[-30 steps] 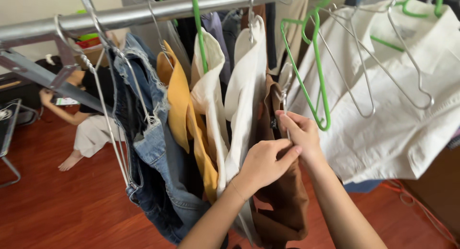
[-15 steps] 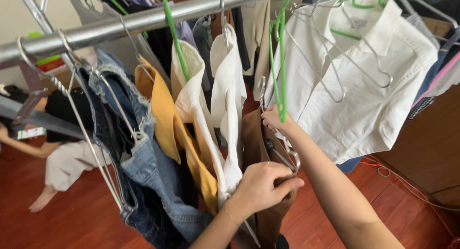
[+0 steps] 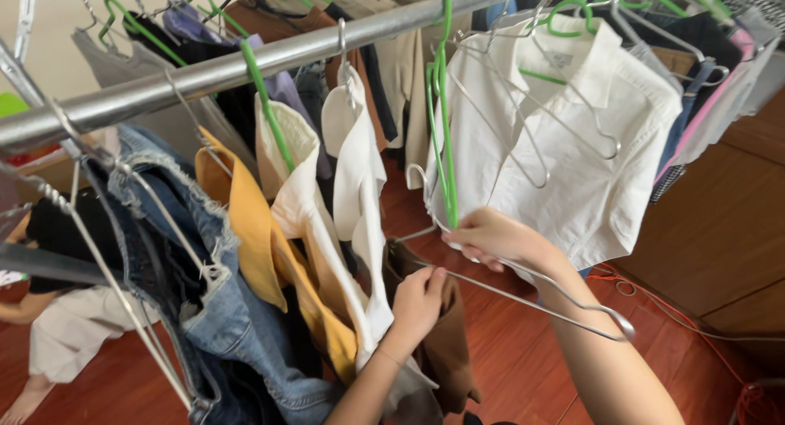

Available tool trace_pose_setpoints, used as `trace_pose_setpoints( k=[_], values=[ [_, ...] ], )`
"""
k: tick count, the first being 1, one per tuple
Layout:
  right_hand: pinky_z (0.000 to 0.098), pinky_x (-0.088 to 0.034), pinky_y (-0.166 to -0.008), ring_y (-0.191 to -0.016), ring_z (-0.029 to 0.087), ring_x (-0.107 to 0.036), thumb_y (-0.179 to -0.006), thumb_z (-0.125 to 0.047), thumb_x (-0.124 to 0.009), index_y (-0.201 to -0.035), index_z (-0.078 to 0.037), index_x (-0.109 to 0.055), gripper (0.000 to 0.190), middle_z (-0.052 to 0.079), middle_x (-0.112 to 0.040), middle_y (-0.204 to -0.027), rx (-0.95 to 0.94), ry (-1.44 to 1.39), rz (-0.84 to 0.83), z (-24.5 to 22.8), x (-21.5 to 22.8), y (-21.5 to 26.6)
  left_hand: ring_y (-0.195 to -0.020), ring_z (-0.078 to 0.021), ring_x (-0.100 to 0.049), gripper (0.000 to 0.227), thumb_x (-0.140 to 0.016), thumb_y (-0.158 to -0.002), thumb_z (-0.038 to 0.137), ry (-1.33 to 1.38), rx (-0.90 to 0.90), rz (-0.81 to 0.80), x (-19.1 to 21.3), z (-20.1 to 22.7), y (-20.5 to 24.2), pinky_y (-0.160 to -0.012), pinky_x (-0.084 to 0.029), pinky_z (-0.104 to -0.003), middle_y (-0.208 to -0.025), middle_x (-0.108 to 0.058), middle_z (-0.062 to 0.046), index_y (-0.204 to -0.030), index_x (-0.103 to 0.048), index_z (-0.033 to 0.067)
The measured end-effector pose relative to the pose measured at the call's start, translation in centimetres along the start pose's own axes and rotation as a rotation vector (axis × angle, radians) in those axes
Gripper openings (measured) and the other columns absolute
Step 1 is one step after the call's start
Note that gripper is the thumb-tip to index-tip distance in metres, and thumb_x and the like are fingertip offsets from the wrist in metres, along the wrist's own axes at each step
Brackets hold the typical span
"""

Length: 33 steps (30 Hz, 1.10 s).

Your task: The person folds a black garment and places it into a clear plastic bag, which they then put into a cardboard box and close. The person then takes a brown t-shirt from a clothing rack and irons it on a wooden surface.

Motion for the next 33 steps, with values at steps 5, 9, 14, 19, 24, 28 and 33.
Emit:
trace_pose_setpoints(
  k=[5, 9, 14, 19, 24, 28, 33],
  values=[
    [0.0261, -0.024, -0.032, -0.038, 0.010, -0.027, -0.104, -0.017, -0.065, -0.108, 0.005, -0.082, 0.028, 0.001, -0.036, -0.053, -0.108, -0.290, 0.096, 1.1, 3.1, 5.9, -0.074, -0.0249, -0.064, 0.044, -0.054, -0.108, 0.042, 0.049, 0.091, 0.074, -0.5, -3.4, -3.2, -0.076, -0.045, -0.043, -0.072, -0.068, -0.007, -0.077, -0.058, 0.0113],
    [0.0265, -0.020, -0.031, -0.039, 0.008, -0.025, -0.110, -0.017, -0.065, -0.081, -0.007, -0.060, 0.031, 0.001, -0.037, -0.056, -0.089, -0.400, 0.135, 6.5, 3.4, 5.5, -0.067, -0.0166, -0.052, 0.048, -0.054, -0.110, 0.041, 0.140, 0.090, 0.129, -1.1, -2.3, -4.4, -0.070, -0.040, -0.040, -0.065, -0.054, -0.001, -0.072, -0.052, 0.0122],
    [0.0268, -0.028, -0.033, -0.038, 0.010, -0.027, -0.109, -0.026, -0.063, -0.093, -0.004, -0.063, 0.028, 0.000, -0.035, -0.052, 0.010, -0.348, 0.311, 2.1, 2.3, 8.5, -0.075, -0.0188, -0.058, 0.044, -0.054, -0.108, 0.041, 0.198, 0.167, 0.135, -1.5, -0.5, -4.8, -0.079, -0.046, -0.036, -0.071, -0.063, -0.002, -0.077, -0.062, 0.0104],
    [0.0252, -0.024, -0.032, -0.029, 0.013, -0.035, -0.114, -0.028, -0.062, -0.072, -0.009, -0.049, 0.048, 0.002, -0.039, -0.051, 0.193, -0.343, 0.355, -5.7, 4.1, 8.4, -0.072, -0.0177, -0.052, 0.048, -0.054, -0.109, 0.042, 0.280, 0.142, 0.227, 0.4, 3.1, -4.0, -0.077, -0.044, -0.034, -0.069, -0.055, 0.000, -0.075, -0.058, 0.0095],
    [0.0270, -0.041, -0.060, -0.036, 0.011, -0.032, -0.109, -0.034, -0.063, -0.060, -0.013, -0.041, 0.058, 0.001, -0.041, -0.039, 0.339, -0.049, 0.473, -16.3, 8.0, 7.0, -0.067, -0.0123, -0.038, 0.051, -0.053, -0.113, 0.043, 0.330, 0.004, 0.215, 3.2, 8.4, -2.8, -0.069, -0.036, -0.031, -0.068, -0.039, 0.004, -0.073, -0.044, 0.0131],
    [0.0281, -0.033, -0.042, -0.037, 0.011, -0.038, -0.106, -0.025, -0.057, -0.060, -0.013, -0.038, 0.051, 0.000, -0.045, -0.055, 0.461, -0.066, 0.468, -19.5, 9.8, 1.1, -0.066, -0.0119, -0.035, 0.050, -0.056, -0.113, 0.041, 0.299, -0.040, 0.210, 4.5, 9.7, -2.1, -0.066, -0.034, -0.030, -0.067, -0.036, 0.004, -0.073, -0.046, 0.0130],
    [0.0267, -0.036, -0.042, -0.034, 0.016, -0.029, -0.107, -0.013, -0.052, -0.052, -0.011, -0.030, 0.059, 0.004, -0.036, -0.040, 0.407, -0.081, 0.417, -18.3, 9.1, -4.2, -0.092, -0.0177, -0.066, 0.044, -0.053, -0.105, 0.046, 0.168, -0.098, 0.275, 6.4, 9.6, -2.0, -0.088, -0.049, -0.030, -0.083, -0.080, 0.004, -0.090, -0.079, 0.0138]
  ],
)
Point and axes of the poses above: each hand's wrist, its own y-axis away from the middle knuckle, its own x-axis out of the back of the hand, z = x × y, the point moved 8 cm from there along -y, towards the middle knuckle
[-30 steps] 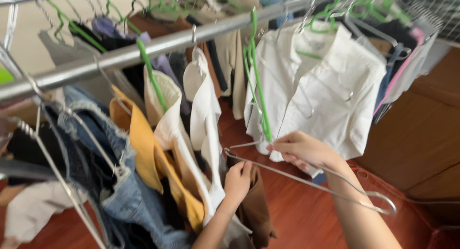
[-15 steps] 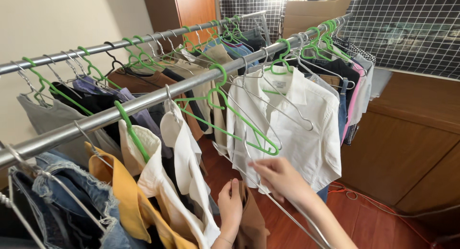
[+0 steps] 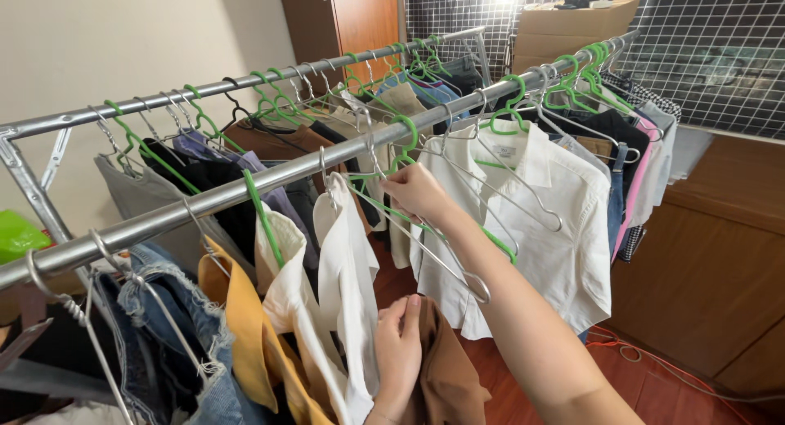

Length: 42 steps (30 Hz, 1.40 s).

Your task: The person folds a black garment and places it into a clear plastic bag, which they then put into a cardboard box and close. The person then takes a brown t-shirt from a clothing rack and irons it on a wooden surface.

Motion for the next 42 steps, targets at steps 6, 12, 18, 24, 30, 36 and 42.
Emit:
trace_pose_setpoints(
  k=[6, 12, 18, 24, 30, 36, 42],
  values=[
    [0.0283, -0.030, -0.036, -0.042, 0.015, -0.031, -0.103, -0.021, -0.055, -0.058, -0.014, -0.028, 0.053, 0.003, -0.047, -0.056, -0.037, 0.021, 0.076, 5.4, -0.7, -0.1, -0.093, -0.0137, -0.056, 0.045, -0.052, -0.108, 0.046, 0.018, 0.083, 0.022, 0.6, -0.8, 0.3, -0.085, -0.045, -0.026, -0.075, -0.066, 0.008, -0.083, -0.073, 0.0149],
    [0.0262, -0.025, -0.041, -0.043, 0.012, -0.033, -0.109, -0.028, -0.052, -0.062, -0.011, -0.042, 0.051, 0.003, -0.048, -0.055, -0.046, -0.054, -0.035, 5.5, -0.9, 3.9, -0.071, -0.0115, -0.039, 0.043, -0.052, -0.113, 0.043, 0.068, -0.025, -0.129, -1.2, -0.2, 1.0, -0.068, -0.035, -0.032, -0.071, -0.036, 0.003, -0.080, -0.049, 0.0144],
    [0.0353, -0.054, -0.049, -0.048, 0.023, -0.057, -0.110, -0.030, -0.052, -0.083, 0.000, -0.074, 0.046, 0.018, -0.065, -0.055, -0.255, -0.088, -0.049, 8.7, 2.1, 19.0, -0.139, -0.0300, -0.064, 0.064, -0.060, -0.110, 0.055, 0.115, 0.273, -0.320, -6.1, -5.3, 3.0, -0.116, -0.053, -0.043, -0.147, -0.069, -0.018, -0.147, -0.066, 0.0030],
    [0.0439, -0.073, -0.069, -0.080, 0.031, -0.083, -0.093, -0.008, -0.074, -0.129, 0.007, -0.076, 0.039, 0.029, -0.082, -0.097, -0.483, -0.098, 0.138, 26.1, 6.3, 29.3, -0.125, -0.0315, -0.073, 0.048, -0.069, -0.106, 0.046, 0.099, 0.219, -0.414, -13.8, -7.9, 5.9, -0.105, -0.061, -0.042, -0.127, -0.080, -0.016, -0.132, -0.078, 0.0062],
    [0.0444, -0.070, -0.086, -0.106, 0.033, -0.081, -0.086, -0.027, -0.089, -0.126, -0.007, -0.078, 0.046, 0.017, -0.080, -0.112, -0.519, 0.096, 0.397, 31.4, 11.7, 34.2, -0.105, -0.0221, -0.080, 0.033, -0.076, -0.102, 0.046, 0.125, 0.160, -0.549, -26.6, -5.9, 10.0, -0.089, -0.066, -0.035, -0.102, -0.085, -0.006, -0.115, -0.087, 0.0172],
    [0.0408, -0.068, -0.082, -0.093, 0.028, -0.081, -0.090, -0.012, -0.069, -0.107, -0.016, -0.086, 0.024, 0.009, -0.083, -0.093, -0.492, 0.222, 0.587, 38.4, 23.4, 38.8, -0.102, -0.0159, -0.079, 0.021, -0.076, -0.104, 0.033, 0.225, 0.115, -0.738, -37.0, -4.7, 14.1, -0.085, -0.065, -0.033, -0.097, -0.085, -0.005, -0.110, -0.088, 0.0173],
    [0.0454, -0.063, -0.094, -0.101, 0.027, -0.078, -0.092, -0.001, -0.059, -0.112, -0.014, -0.082, 0.033, 0.013, -0.083, -0.098, -0.339, 0.168, 0.644, 39.7, 33.7, 42.7, -0.112, -0.0324, -0.078, 0.032, -0.057, -0.100, -0.004, 0.346, 0.100, -1.074, -38.0, 4.7, 17.9, -0.105, -0.059, -0.051, -0.117, -0.083, -0.026, -0.122, -0.079, -0.0021]
  ],
)
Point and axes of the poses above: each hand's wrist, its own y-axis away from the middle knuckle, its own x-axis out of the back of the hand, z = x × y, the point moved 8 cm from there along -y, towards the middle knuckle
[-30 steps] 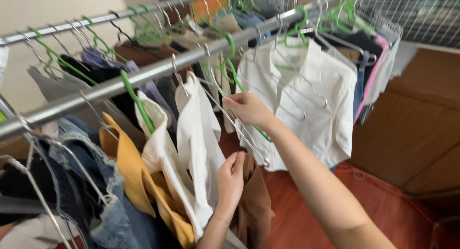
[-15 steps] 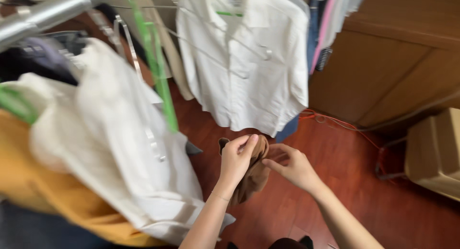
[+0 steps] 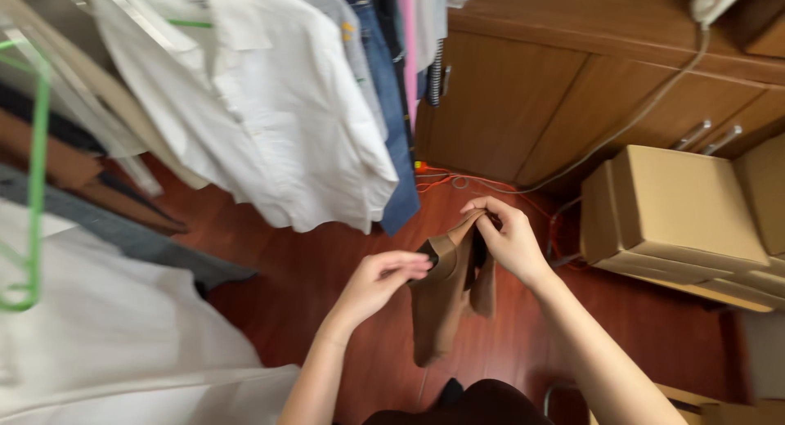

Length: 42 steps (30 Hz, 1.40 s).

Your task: The person folds a black garment and places it into a clear plastic bag, which they then put into a cardboard box and close. The person then takes a brown t-shirt from a clothing rack and irons it on a wooden surface.

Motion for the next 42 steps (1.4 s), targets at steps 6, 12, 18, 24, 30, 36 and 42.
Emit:
trace_pose_setpoints(
  k=[6, 12, 18, 24, 30, 36, 42],
  values=[
    [0.0425, -0.059, -0.094, -0.097, 0.016, -0.069, -0.098, 0.003, -0.061, -0.111, -0.011, -0.083, 0.029, 0.012, -0.080, -0.094, 0.159, -0.095, 0.034, -4.2, 8.1, 0.0, -0.144, -0.0446, -0.057, 0.086, -0.074, -0.086, 0.001, -0.390, 0.337, 0.089, -3.3, -12.9, -4.0, -0.121, -0.048, -0.056, -0.156, -0.055, -0.030, -0.164, -0.040, 0.0103],
    [0.0379, -0.059, -0.096, -0.097, 0.016, -0.070, -0.110, 0.002, -0.062, -0.115, -0.009, -0.081, 0.022, 0.009, -0.077, -0.098, 0.267, -0.072, 0.141, -3.4, 15.7, -2.5, -0.151, -0.0609, -0.038, 0.111, -0.091, -0.083, 0.011, -0.436, 0.163, 0.002, -11.3, -13.9, -11.4, -0.128, -0.033, -0.066, -0.156, -0.037, -0.049, -0.169, -0.022, -0.0065],
    [0.0181, -0.052, -0.089, -0.096, 0.004, -0.063, -0.117, -0.012, -0.068, -0.123, -0.009, -0.073, 0.009, -0.001, -0.071, -0.105, 0.137, -0.169, 0.329, -0.8, 22.4, -5.4, -0.139, -0.0323, -0.059, 0.080, -0.085, -0.074, 0.054, -0.469, 0.277, -0.285, -16.5, -16.2, -18.6, -0.113, -0.051, -0.050, -0.152, -0.059, -0.011, -0.142, -0.070, 0.0151],
    [0.0149, -0.039, -0.077, -0.083, -0.002, -0.049, -0.117, -0.010, -0.069, -0.128, -0.009, -0.076, 0.013, -0.011, -0.057, -0.086, 0.123, -0.107, 0.485, 3.3, 26.6, -11.9, -0.092, -0.0398, -0.075, 0.027, -0.052, -0.099, 0.022, -0.611, 0.273, -0.205, -13.9, -20.3, -28.0, -0.073, -0.050, -0.050, -0.099, -0.081, -0.014, -0.106, -0.077, 0.0166],
    [0.0288, -0.056, -0.102, -0.115, 0.017, -0.070, -0.113, 0.007, -0.069, -0.134, 0.001, -0.076, 0.023, 0.013, -0.076, -0.126, 0.009, 0.299, 0.620, 11.2, 31.4, -14.5, -0.093, -0.0515, -0.071, 0.027, -0.055, -0.108, 0.034, -0.567, -0.024, 0.327, -0.4, -15.5, -38.3, -0.082, -0.048, -0.055, -0.095, -0.079, -0.022, -0.100, -0.071, 0.0124],
    [0.0300, -0.054, -0.090, -0.097, 0.012, -0.066, -0.116, -0.003, -0.077, -0.124, 0.000, -0.082, 0.010, 0.006, -0.076, -0.105, -0.228, 0.523, 0.824, 20.6, 34.9, -11.5, -0.068, -0.0303, -0.057, 0.060, -0.093, -0.071, 0.063, -0.706, -0.225, -0.015, 1.0, -1.6, -46.5, -0.071, -0.048, -0.040, -0.077, -0.068, -0.007, -0.097, -0.066, 0.0171],
    [0.0303, -0.055, -0.090, -0.095, 0.011, -0.069, -0.111, -0.003, -0.074, -0.117, -0.004, -0.084, 0.012, 0.003, -0.077, -0.100, -0.265, 0.626, 0.995, 21.4, 37.4, -15.6, -0.092, -0.0260, -0.068, 0.020, -0.073, -0.087, 0.012, -0.987, -0.583, 0.021, 1.3, 1.3, -51.2, -0.073, -0.052, -0.042, -0.096, -0.064, -0.002, -0.104, -0.078, 0.0222]
  ],
)
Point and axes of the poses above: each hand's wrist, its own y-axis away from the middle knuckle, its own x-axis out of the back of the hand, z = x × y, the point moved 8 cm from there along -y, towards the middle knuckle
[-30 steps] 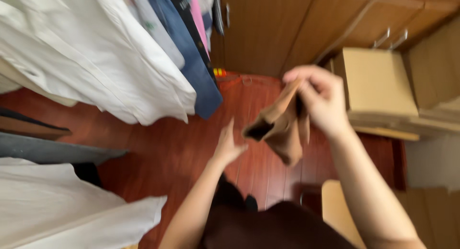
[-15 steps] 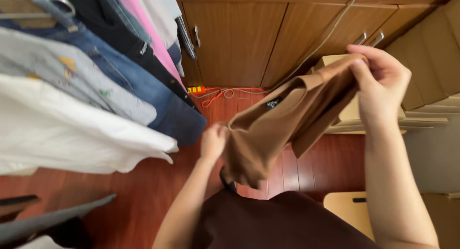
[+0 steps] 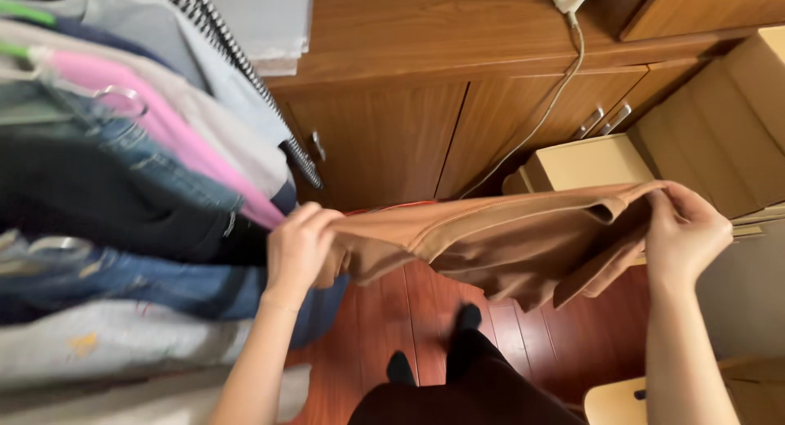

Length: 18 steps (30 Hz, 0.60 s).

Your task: The person folds a black garment and places it into a clear plastic bag, which they then put into a cardboard box and close. The person then takes a brown t-shirt from a clothing rack and irons it on a wooden surface.

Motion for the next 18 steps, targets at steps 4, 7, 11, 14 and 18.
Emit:
trace_pose_setpoints(
  k=[4, 7, 11, 14, 18],
  values=[
    [0.0249, -0.058, -0.056, -0.067, 0.015, -0.074, -0.117, 0.005, -0.068, -0.111, -0.006, -0.077, 0.016, 0.001, -0.068, -0.085, -0.232, -0.272, 0.064, 0.4, -5.2, -3.6, -0.080, -0.0361, -0.058, 0.015, -0.071, -0.097, 0.002, -0.045, -0.050, 0.322, 1.1, -0.7, -4.2, -0.076, -0.050, -0.051, -0.096, -0.059, -0.008, -0.105, -0.081, 0.0107],
    [0.0322, -0.068, -0.068, -0.086, 0.024, -0.079, -0.111, 0.012, -0.056, -0.120, 0.003, -0.075, 0.023, 0.014, -0.076, -0.102, -0.072, -0.319, 0.210, -0.7, -8.5, -7.5, -0.100, -0.0359, -0.064, 0.016, -0.062, -0.107, 0.005, 0.023, 0.038, 0.461, 1.6, -0.5, -8.7, -0.089, -0.052, -0.050, -0.111, -0.064, -0.010, -0.109, -0.078, 0.0066],
    [0.0345, -0.057, -0.078, -0.091, 0.025, -0.071, -0.104, 0.016, -0.052, -0.119, 0.005, -0.077, 0.030, 0.017, -0.077, -0.110, 0.165, -0.277, 0.374, -3.8, -12.7, -14.2, -0.097, -0.0334, -0.071, 0.016, -0.058, -0.113, 0.006, 0.078, 0.098, 0.558, 2.0, -1.3, -16.0, -0.091, -0.054, -0.044, -0.105, -0.074, -0.011, -0.110, -0.073, 0.0039],
    [0.0375, -0.048, -0.079, -0.090, 0.025, -0.056, -0.106, 0.017, -0.050, -0.120, 0.002, -0.074, 0.031, 0.013, -0.074, -0.112, 0.242, -0.241, 0.430, -6.1, -16.0, -19.3, -0.101, -0.0315, -0.074, 0.013, -0.062, -0.114, 0.006, -0.025, 0.089, 0.590, 1.7, -3.4, -21.0, -0.094, -0.055, -0.042, -0.110, -0.078, -0.010, -0.113, -0.075, 0.0034],
    [0.0490, -0.048, -0.095, -0.107, 0.039, -0.058, -0.116, 0.002, -0.051, -0.121, -0.004, -0.067, 0.018, 0.013, -0.074, -0.113, 0.221, -0.130, 0.310, -6.5, -22.8, -26.8, -0.099, -0.0345, -0.075, 0.012, -0.067, -0.114, 0.011, -0.185, 0.078, 0.601, -0.3, -6.0, -25.9, -0.088, -0.056, -0.044, -0.110, -0.079, -0.012, -0.113, -0.075, 0.0020]
  ],
)
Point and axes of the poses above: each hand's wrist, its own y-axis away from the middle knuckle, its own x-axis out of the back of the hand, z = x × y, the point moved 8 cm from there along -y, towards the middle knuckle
